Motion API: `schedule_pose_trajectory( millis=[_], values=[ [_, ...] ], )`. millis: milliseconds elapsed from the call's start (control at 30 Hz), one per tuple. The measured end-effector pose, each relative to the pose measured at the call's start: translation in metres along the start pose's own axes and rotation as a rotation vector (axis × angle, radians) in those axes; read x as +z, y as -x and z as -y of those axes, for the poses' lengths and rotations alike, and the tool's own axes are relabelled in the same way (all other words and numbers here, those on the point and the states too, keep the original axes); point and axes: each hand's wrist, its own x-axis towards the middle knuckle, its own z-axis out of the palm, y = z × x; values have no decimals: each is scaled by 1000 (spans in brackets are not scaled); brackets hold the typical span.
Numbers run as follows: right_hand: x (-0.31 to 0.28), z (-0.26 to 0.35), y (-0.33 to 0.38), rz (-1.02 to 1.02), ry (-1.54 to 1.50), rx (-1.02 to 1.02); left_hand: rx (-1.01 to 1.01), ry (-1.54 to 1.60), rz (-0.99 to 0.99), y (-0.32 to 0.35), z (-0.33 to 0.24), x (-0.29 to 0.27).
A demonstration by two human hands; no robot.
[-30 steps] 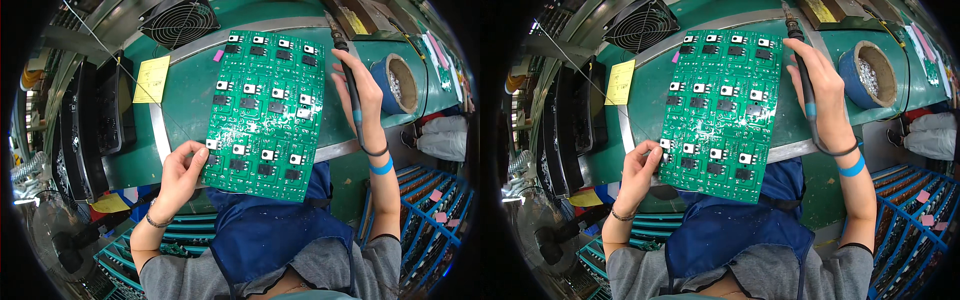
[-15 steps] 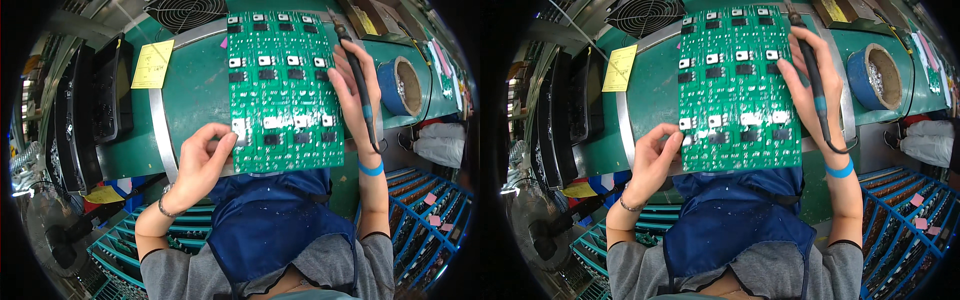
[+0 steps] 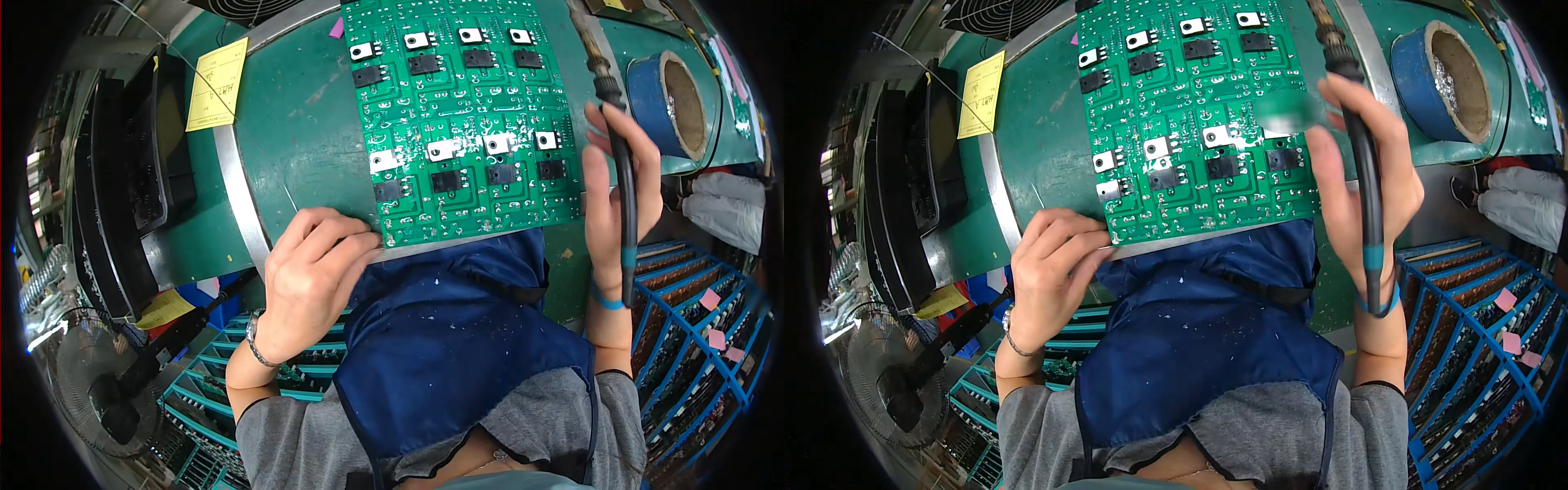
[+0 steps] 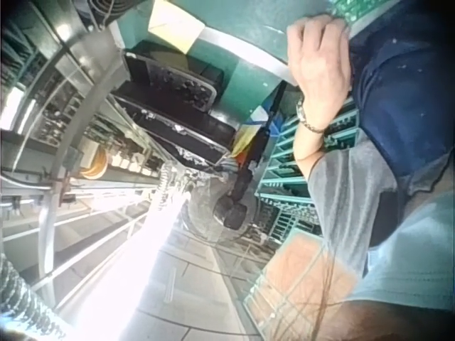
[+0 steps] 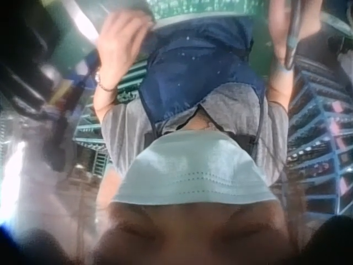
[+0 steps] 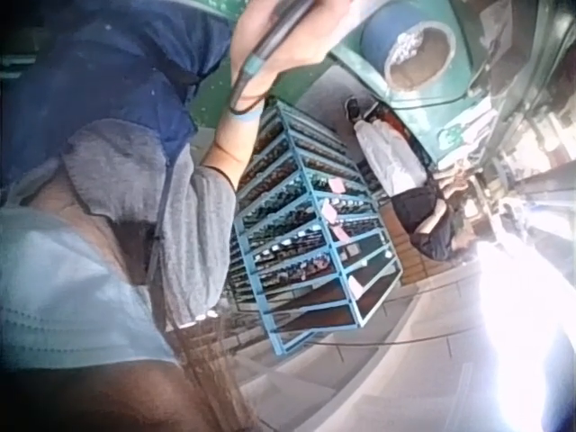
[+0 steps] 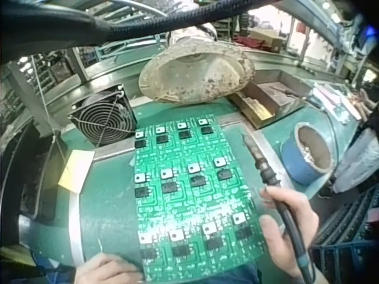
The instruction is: The person solders electronic components onto a printed circuit board using a soldering iron and solder wire.
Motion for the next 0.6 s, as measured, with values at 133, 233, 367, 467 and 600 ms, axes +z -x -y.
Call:
schedule_pose_trajectory(
  millis=[133, 233, 367, 467, 600],
  values=[
    [-18, 7, 25, -10, 45, 37, -28, 4, -21, 4, 1, -7],
    [-36, 14, 21, 7, 232, -232, -139, 169, 5, 6, 1, -24],
    [-48, 22, 19, -4, 210, -243, -215, 499, 73, -11, 0, -48],
    [-46, 32, 28, -53, 37, -111, -259, 814, 13, -29, -2, -44],
    [-47, 36, 29, -18, -86, -94, -198, 756, -34, -38, 4, -33]
  ],
)
